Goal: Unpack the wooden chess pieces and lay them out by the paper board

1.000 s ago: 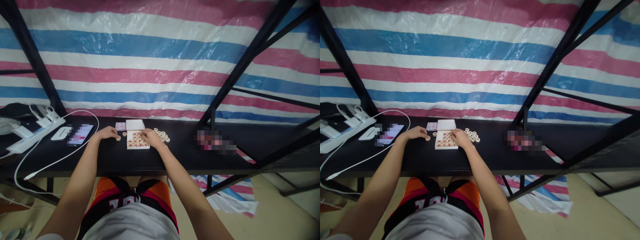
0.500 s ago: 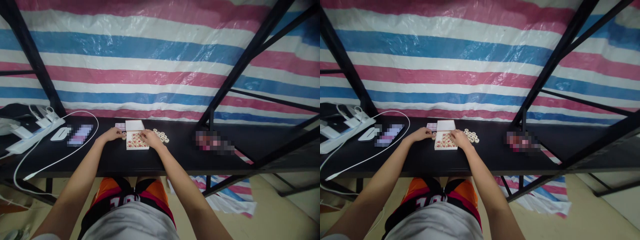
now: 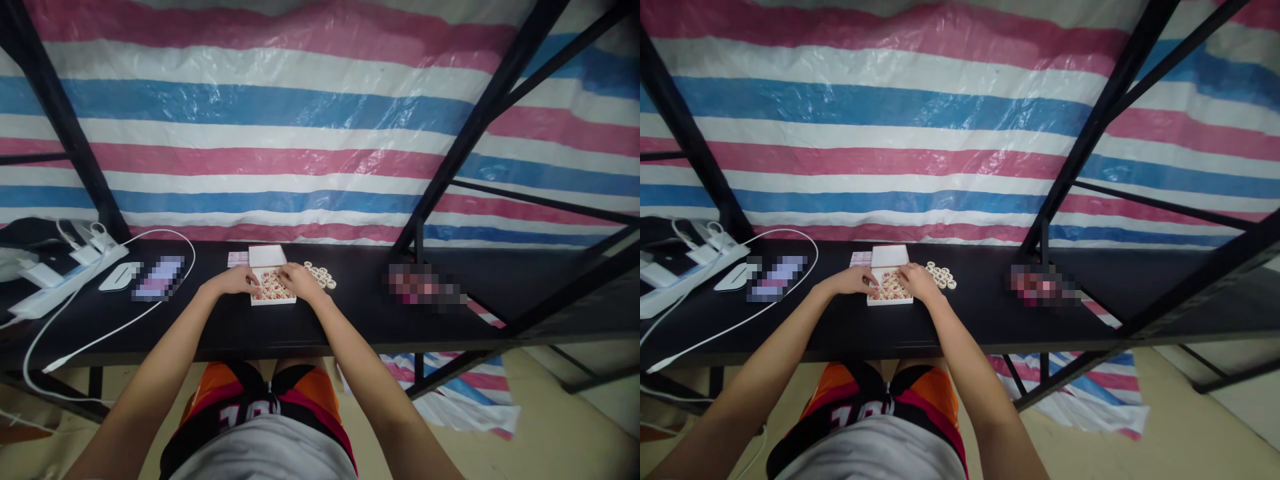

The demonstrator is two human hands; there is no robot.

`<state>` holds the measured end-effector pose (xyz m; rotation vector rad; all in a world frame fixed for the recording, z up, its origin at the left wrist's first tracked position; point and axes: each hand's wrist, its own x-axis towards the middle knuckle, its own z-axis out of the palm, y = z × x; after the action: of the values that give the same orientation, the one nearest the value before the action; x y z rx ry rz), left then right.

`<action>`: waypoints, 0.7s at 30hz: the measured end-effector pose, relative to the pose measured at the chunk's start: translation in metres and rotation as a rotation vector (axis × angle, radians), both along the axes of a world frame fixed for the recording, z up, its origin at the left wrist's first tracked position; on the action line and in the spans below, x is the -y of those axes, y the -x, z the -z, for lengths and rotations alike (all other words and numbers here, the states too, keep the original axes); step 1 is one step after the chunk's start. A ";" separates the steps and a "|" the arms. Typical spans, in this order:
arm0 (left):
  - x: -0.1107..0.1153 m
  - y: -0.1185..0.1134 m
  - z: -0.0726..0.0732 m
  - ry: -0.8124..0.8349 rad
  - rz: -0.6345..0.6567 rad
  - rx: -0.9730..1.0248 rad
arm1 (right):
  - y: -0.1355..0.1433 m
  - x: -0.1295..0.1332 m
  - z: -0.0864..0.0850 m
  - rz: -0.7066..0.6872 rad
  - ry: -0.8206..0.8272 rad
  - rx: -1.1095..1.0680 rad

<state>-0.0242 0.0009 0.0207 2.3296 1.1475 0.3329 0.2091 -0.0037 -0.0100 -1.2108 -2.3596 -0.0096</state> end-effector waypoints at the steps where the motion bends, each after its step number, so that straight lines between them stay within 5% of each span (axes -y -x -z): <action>1: 0.000 0.000 0.000 0.001 0.000 0.007 | 0.000 0.000 0.000 0.000 0.002 0.004; 8: 0.004 -0.008 -0.005 -0.001 0.033 0.117 | 0.000 0.001 0.001 0.005 0.002 0.007; 13: 0.002 0.009 -0.012 0.050 -0.083 0.378 | 0.000 0.002 0.000 -0.007 0.011 -0.006; 21: -0.006 0.038 -0.001 0.424 -0.084 0.291 | -0.001 0.002 0.002 -0.018 0.014 -0.035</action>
<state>-0.0620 0.0072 0.0216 1.8027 1.0545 0.3999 0.2099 -0.0060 -0.0119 -1.1864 -2.3443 0.0333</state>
